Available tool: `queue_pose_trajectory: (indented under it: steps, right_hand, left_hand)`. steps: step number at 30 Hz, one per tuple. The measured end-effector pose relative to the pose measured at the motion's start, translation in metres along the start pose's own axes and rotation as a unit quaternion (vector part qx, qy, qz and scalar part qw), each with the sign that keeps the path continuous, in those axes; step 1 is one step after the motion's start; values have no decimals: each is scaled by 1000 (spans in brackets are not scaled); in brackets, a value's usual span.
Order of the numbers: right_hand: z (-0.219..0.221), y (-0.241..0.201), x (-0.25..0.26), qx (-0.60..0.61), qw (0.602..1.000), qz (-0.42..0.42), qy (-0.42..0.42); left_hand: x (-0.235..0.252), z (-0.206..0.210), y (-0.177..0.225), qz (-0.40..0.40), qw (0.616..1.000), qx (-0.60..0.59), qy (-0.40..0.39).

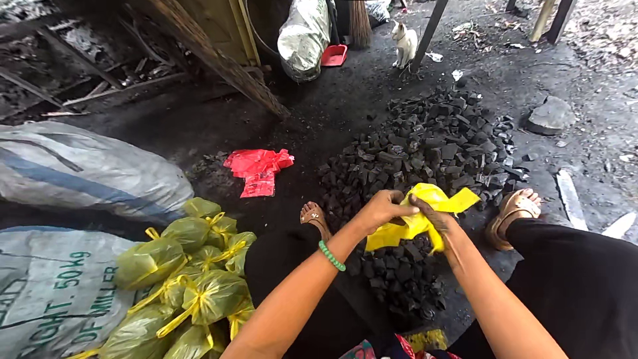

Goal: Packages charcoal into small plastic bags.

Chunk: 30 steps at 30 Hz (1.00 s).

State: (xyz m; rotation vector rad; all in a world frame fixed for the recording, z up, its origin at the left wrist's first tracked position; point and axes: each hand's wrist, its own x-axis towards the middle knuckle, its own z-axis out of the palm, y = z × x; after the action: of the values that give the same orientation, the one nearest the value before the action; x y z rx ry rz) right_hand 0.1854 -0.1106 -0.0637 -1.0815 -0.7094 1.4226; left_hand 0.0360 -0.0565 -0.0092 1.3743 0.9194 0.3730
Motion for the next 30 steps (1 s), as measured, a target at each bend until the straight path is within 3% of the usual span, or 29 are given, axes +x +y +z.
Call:
queue_pose_trajectory:
  steps: [2, 3, 5, 7, 10, 13, 16, 17, 19, 22, 24, 26, 28, 30]
  right_hand:
    - [-20, 10, 9, 6, 999, -44, -17]
    - [-24, 10, 10, -8, 999, -39, 28]
    - [-29, -8, 13, -152, 983, 18, 99]
    - [-48, -13, 22, -329, 937, 32, 112]
    - [-67, 1, 30, -483, 870, -45, 89]
    - [-37, -8, 20, -451, 891, -39, -41]
    - [-16, -13, 21, -406, 910, -63, -46]
    - [-22, -13, 30, -408, 909, -73, -29]
    - [-39, -18, 45, -391, 918, -70, 2]
    - [-40, -9, 54, -259, 965, 10, 28]
    - [-43, 24, 57, -96, 991, 44, 84]
    - [-61, 70, 48, -29, 976, 91, 195]
    - [-83, 127, 18, -136, 912, 141, 361]
    - [-89, 177, -36, -251, 809, 271, 457]
  left_hand:
    - [-1, -4, -3, -10, 989, -146, 30]
    - [-5, -6, -3, -7, 976, -210, 53]
    - [-12, -16, -5, 18, 947, -303, 104]
    - [-17, -32, -10, 59, 918, -368, 138]
    - [-15, -43, -19, 91, 902, -372, 202]
    - [-6, -36, -24, 113, 964, -147, 189]
    - [-2, -32, -17, 95, 988, 116, 37]
    - [1, -39, -16, 64, 974, 218, 7]
    - [10, -53, -24, -31, 905, 422, 28]
    - [26, -60, -48, -109, 838, 516, 139]
    - [35, -63, -79, -102, 849, 472, 216]
    - [32, -60, -124, -134, 874, 354, 305]
    - [26, -43, -180, -215, 870, 194, 400]
    - [12, -7, -237, -326, 827, 11, 457]
